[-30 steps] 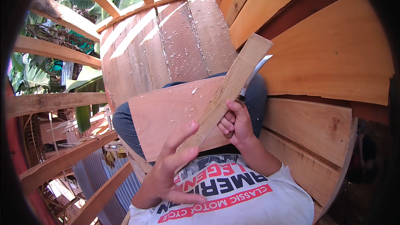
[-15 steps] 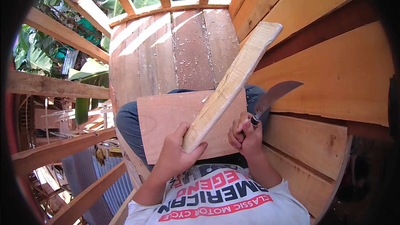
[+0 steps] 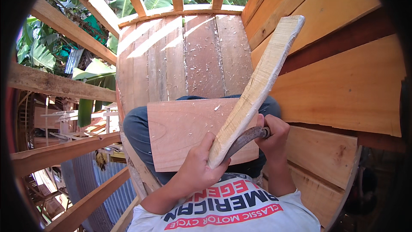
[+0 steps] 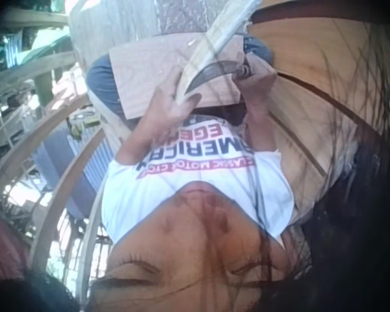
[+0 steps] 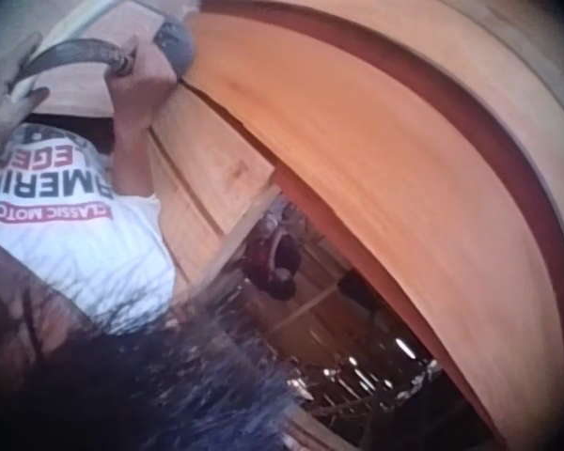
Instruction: The person sits on the floor of a wooden structure and uses a curved knife to shave and shape a long piece of wood. They hold the wood on their lap and repeatedly scrape the surface to remove thin shavings, gradually refining the wood's shape.
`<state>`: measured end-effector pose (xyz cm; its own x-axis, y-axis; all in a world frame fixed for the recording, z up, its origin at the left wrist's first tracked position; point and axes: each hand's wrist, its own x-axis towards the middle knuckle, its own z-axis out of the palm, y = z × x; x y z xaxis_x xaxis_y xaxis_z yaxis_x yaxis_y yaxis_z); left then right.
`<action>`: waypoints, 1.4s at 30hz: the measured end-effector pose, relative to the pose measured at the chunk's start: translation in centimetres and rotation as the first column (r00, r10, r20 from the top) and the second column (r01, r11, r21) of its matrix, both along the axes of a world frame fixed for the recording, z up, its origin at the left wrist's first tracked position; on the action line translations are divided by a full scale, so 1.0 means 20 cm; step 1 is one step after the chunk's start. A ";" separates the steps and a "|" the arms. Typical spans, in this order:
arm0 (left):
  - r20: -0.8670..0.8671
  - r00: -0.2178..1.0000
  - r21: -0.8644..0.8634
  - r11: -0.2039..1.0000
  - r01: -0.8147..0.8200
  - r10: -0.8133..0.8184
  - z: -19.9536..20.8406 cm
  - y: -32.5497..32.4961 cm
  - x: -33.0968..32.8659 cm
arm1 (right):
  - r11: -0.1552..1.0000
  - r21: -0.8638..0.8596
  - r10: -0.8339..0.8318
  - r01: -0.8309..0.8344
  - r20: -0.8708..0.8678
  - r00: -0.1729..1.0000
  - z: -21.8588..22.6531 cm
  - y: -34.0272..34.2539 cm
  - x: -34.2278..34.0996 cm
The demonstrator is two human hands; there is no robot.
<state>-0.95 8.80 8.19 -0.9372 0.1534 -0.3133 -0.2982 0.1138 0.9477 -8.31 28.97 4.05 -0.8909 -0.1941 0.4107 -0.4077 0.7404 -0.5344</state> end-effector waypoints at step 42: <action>0.218 0.954 0.572 0.819 0.048 -0.207 -0.13 -0.08 0.08 | 0.892 -0.255 -0.363 0.373 0.086 0.928 0.10 0.10 -0.34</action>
